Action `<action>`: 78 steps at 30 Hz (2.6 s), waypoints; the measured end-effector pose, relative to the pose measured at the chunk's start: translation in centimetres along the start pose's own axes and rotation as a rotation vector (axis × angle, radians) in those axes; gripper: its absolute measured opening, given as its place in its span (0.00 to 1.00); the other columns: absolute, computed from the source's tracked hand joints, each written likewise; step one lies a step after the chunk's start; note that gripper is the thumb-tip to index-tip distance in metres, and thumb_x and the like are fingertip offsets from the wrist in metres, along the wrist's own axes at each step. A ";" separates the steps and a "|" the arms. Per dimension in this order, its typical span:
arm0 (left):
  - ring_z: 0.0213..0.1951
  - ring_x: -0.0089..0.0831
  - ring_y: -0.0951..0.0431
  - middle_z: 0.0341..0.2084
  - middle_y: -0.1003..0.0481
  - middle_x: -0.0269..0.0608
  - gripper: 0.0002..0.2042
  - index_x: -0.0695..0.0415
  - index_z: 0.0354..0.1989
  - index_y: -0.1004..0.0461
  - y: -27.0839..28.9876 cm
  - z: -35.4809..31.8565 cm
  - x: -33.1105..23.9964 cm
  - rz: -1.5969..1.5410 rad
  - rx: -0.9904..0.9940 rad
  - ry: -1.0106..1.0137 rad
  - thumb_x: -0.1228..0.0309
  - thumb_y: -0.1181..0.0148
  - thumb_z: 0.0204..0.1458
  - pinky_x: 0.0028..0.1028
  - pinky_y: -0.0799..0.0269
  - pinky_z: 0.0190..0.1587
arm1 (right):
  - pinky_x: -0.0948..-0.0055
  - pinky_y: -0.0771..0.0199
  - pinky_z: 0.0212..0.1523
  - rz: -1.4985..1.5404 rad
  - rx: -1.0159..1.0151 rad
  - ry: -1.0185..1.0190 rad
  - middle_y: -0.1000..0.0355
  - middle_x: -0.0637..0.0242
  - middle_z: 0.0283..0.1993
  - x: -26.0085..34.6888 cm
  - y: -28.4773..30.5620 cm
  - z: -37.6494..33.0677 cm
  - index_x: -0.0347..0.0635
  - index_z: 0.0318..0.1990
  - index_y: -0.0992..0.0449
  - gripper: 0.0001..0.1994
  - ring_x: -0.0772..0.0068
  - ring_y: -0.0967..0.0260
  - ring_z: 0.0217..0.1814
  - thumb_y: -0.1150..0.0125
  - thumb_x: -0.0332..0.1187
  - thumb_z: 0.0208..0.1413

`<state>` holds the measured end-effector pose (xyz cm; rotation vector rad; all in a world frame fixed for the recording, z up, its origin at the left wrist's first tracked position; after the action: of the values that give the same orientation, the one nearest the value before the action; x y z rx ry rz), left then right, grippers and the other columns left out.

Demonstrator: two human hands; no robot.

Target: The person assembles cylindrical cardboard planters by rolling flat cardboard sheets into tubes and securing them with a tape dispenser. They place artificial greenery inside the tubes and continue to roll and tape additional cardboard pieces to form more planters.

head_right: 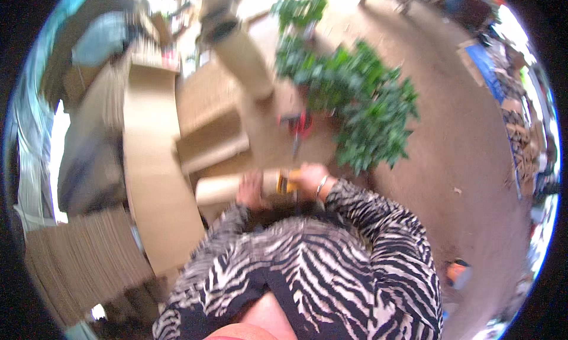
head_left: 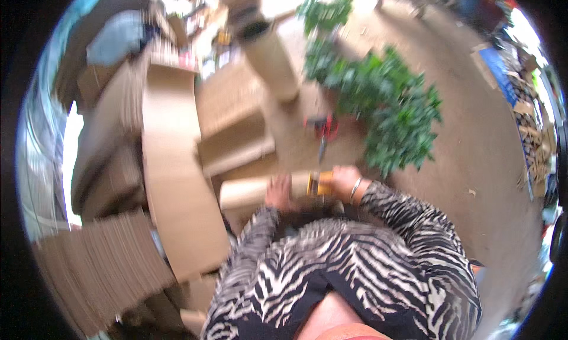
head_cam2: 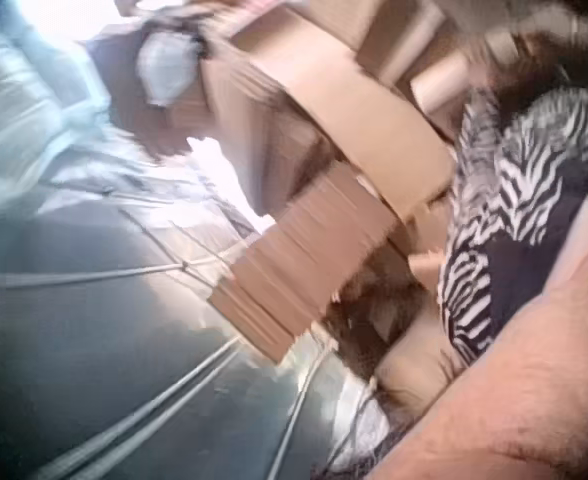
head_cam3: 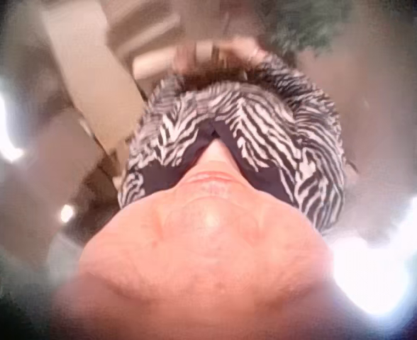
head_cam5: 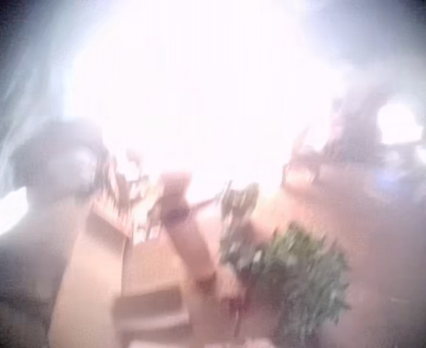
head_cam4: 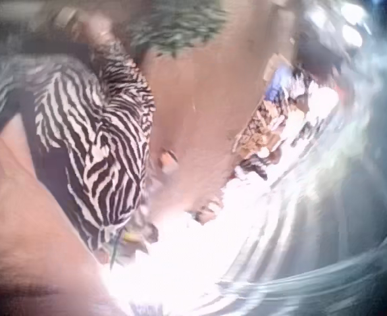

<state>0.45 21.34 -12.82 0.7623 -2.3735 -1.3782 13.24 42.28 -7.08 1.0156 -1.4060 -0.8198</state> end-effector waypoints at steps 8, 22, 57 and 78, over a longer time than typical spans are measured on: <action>0.66 0.42 0.44 0.63 0.40 0.44 0.53 0.55 0.66 0.45 -4.5 1.4 1.0 0.017 -0.254 -0.019 0.42 0.30 0.30 0.51 0.47 0.62 | 0.58 0.22 0.38 0.037 0.243 -0.085 0.23 0.65 0.41 -0.7 -1.1 0.8 0.76 0.54 0.28 0.21 0.58 0.24 0.44 0.42 0.43 0.50; 0.60 0.43 0.35 0.58 0.34 0.44 0.27 0.50 0.58 0.37 -1.1 0.1 0.3 -0.081 -0.178 -0.090 0.54 0.42 0.50 0.44 0.35 0.56 | 0.57 0.24 0.44 0.102 0.184 -0.069 0.23 0.65 0.42 0.6 0.7 -0.9 0.60 0.45 0.24 0.17 0.57 0.27 0.51 0.38 0.39 0.44; 0.62 0.49 0.37 0.61 0.36 0.49 0.31 0.49 0.61 0.37 -4.7 5.5 4.9 -0.390 0.180 -0.019 0.57 0.38 0.47 0.39 0.38 0.61 | 0.57 0.25 0.44 0.119 0.229 -0.074 0.24 0.64 0.48 -0.2 1.5 -2.2 0.67 0.52 0.25 0.19 0.57 0.27 0.52 0.45 0.39 0.50; 0.60 0.48 0.34 0.58 0.34 0.49 0.26 0.49 0.56 0.33 -7.6 6.8 6.6 -0.626 0.130 0.000 0.60 0.38 0.47 0.38 0.35 0.59 | 0.56 0.25 0.43 0.135 0.182 -0.087 0.23 0.63 0.44 -0.3 0.5 -2.3 0.61 0.48 0.24 0.16 0.56 0.26 0.50 0.45 0.39 0.50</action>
<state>-6.03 19.38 -22.89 1.6420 -2.3372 -1.4262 15.45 42.95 -6.48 1.0199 -1.6276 -0.6524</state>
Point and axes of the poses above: each hand's wrist, its own z-axis towards the middle knuckle, its own y-axis out of the back of the hand, x = y × z, the point moved 3 cm from there along z, towards the middle knuckle
